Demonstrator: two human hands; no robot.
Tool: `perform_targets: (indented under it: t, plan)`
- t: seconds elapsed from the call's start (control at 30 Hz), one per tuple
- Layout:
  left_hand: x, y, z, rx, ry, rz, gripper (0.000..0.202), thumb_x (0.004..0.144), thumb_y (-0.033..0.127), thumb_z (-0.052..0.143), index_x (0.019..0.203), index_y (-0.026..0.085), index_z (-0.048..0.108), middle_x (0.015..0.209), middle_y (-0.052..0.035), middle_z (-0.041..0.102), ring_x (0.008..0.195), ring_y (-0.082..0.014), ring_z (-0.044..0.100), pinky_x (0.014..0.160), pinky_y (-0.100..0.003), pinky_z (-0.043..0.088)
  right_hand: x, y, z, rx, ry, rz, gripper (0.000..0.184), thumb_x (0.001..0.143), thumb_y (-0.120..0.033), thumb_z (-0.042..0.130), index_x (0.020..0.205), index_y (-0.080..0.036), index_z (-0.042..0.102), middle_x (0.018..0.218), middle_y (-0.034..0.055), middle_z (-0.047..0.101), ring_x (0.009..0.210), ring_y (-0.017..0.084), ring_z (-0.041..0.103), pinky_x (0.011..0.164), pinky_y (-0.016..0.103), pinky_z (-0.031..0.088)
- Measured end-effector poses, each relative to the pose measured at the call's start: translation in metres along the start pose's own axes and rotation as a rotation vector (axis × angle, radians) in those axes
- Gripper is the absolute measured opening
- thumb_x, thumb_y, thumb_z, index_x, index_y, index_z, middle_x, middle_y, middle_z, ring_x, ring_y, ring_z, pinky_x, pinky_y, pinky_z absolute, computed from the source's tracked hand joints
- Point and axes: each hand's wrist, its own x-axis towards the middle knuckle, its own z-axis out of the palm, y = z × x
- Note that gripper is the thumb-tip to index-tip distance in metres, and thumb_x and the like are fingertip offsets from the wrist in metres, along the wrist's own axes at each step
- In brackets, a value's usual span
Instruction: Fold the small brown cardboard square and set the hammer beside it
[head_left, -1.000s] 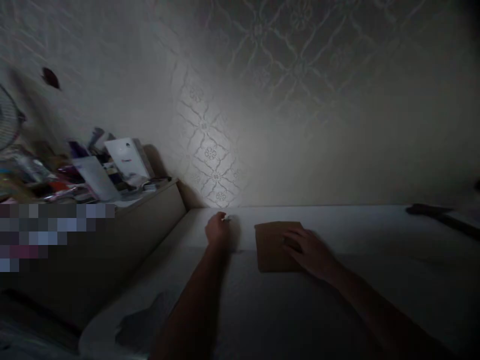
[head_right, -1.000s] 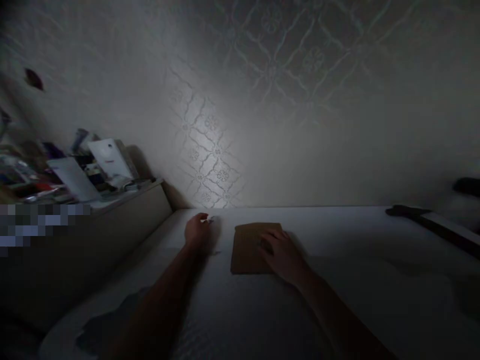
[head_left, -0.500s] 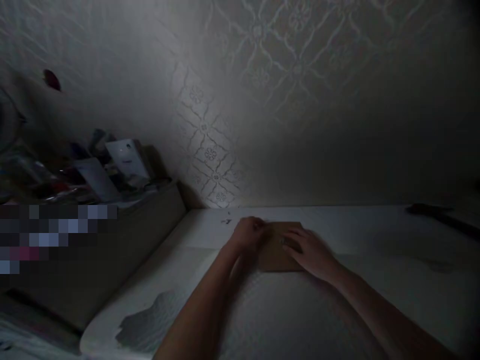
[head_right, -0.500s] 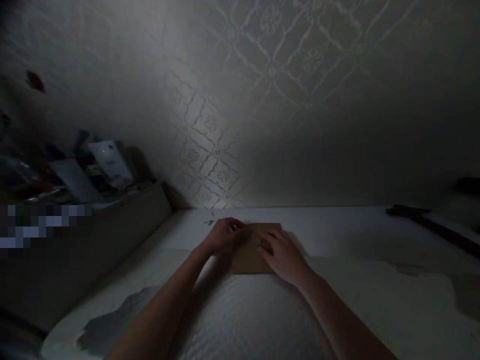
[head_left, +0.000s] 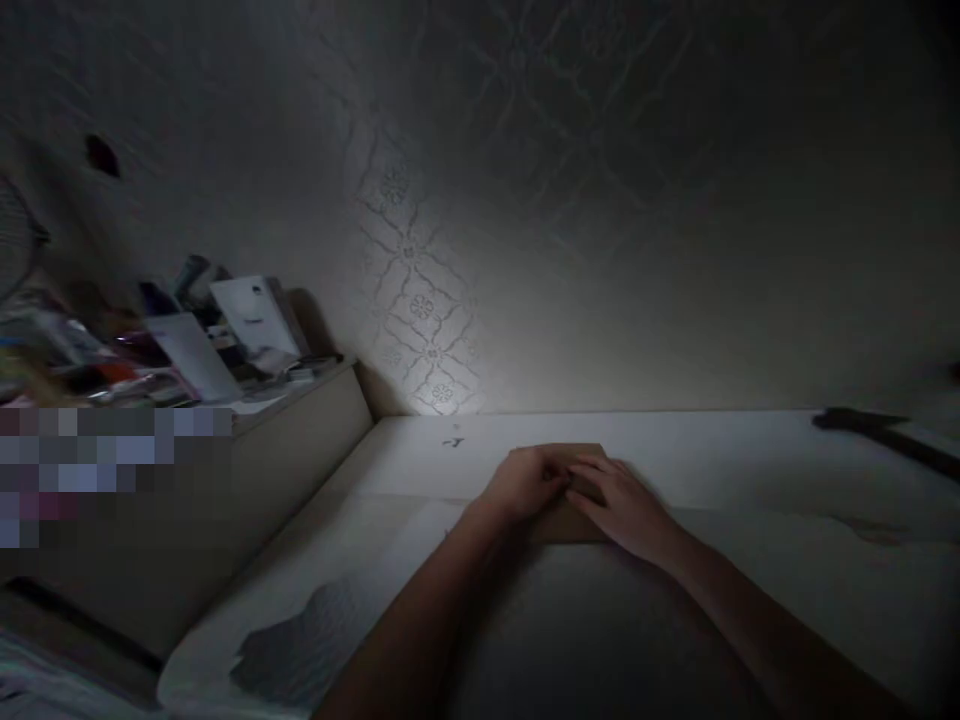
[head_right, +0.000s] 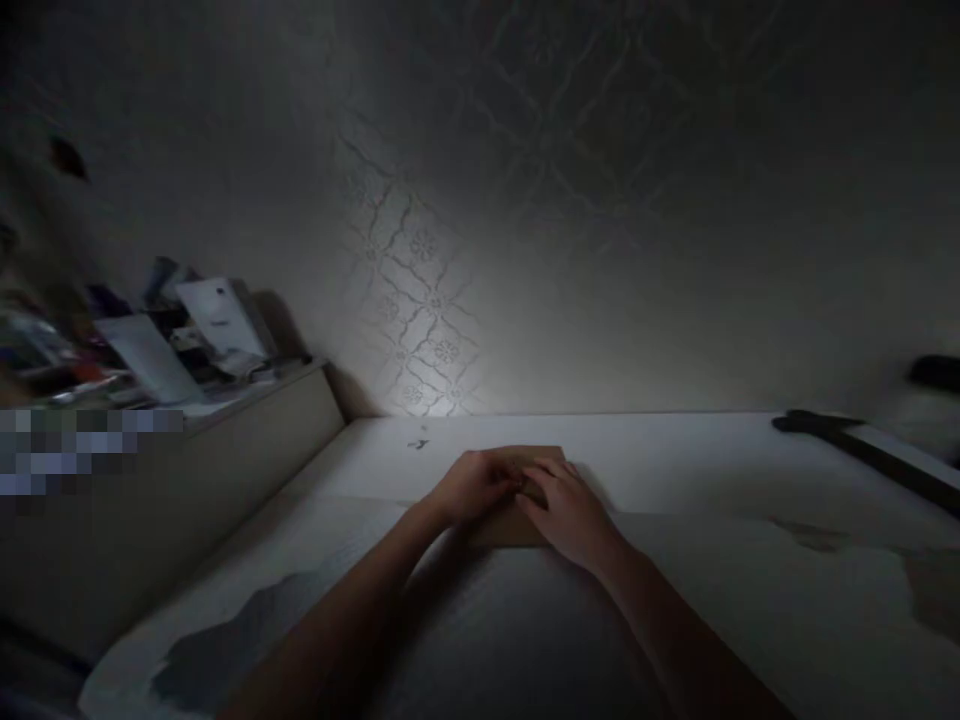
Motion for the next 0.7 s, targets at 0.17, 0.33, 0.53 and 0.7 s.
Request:
perform_targets:
  t: [0.17, 0.33, 0.53, 0.7]
  plan:
    - [0.0, 0.002, -0.003, 0.013, 0.012, -0.047, 0.023, 0.088, 0.029, 0.059, 0.097, 0.016, 0.075, 0.095, -0.0077, 0.076, 0.085, -0.0198, 0.067, 0.079, -0.027, 0.049, 0.0, 0.003, 0.002, -0.011, -0.002, 0.003, 0.035, 0.088, -0.028, 0.056, 0.12, -0.02, 0.068, 0.129, 0.0114, 0.063, 0.12, 0.026, 0.057, 0.105, 0.045, 0.043]
    - [0.002, -0.011, -0.01, 0.013, 0.121, -0.189, 0.022, 0.089, 0.031, 0.059, 0.099, 0.016, 0.072, 0.098, -0.0084, 0.075, 0.089, -0.0205, 0.068, 0.076, -0.026, 0.048, 0.0, 0.004, 0.003, -0.015, 0.005, -0.015, 0.033, 0.09, -0.029, 0.055, 0.118, -0.019, 0.068, 0.128, 0.012, 0.064, 0.119, 0.026, 0.057, 0.104, 0.044, 0.044]
    - [-0.002, -0.053, -0.023, 0.073, 0.304, -0.55, 0.02, 0.09, 0.024, 0.056, 0.102, 0.019, 0.071, 0.106, -0.0082, 0.074, 0.1, -0.0221, 0.068, 0.082, -0.027, 0.048, 0.0, 0.004, 0.003, -0.001, 0.016, 0.009, 0.033, 0.088, -0.029, 0.057, 0.118, -0.022, 0.069, 0.126, 0.0105, 0.065, 0.117, 0.026, 0.059, 0.104, 0.044, 0.045]
    - [-0.008, -0.078, -0.024, 0.112, 0.408, -0.669, 0.029, 0.092, 0.023, 0.05, 0.112, 0.021, 0.071, 0.116, -0.009, 0.072, 0.11, -0.0244, 0.066, 0.084, -0.03, 0.049, -0.001, 0.003, 0.002, -0.02, 0.015, 0.016, 0.032, 0.09, -0.028, 0.054, 0.118, -0.02, 0.069, 0.128, 0.0115, 0.064, 0.118, 0.026, 0.059, 0.104, 0.044, 0.044]
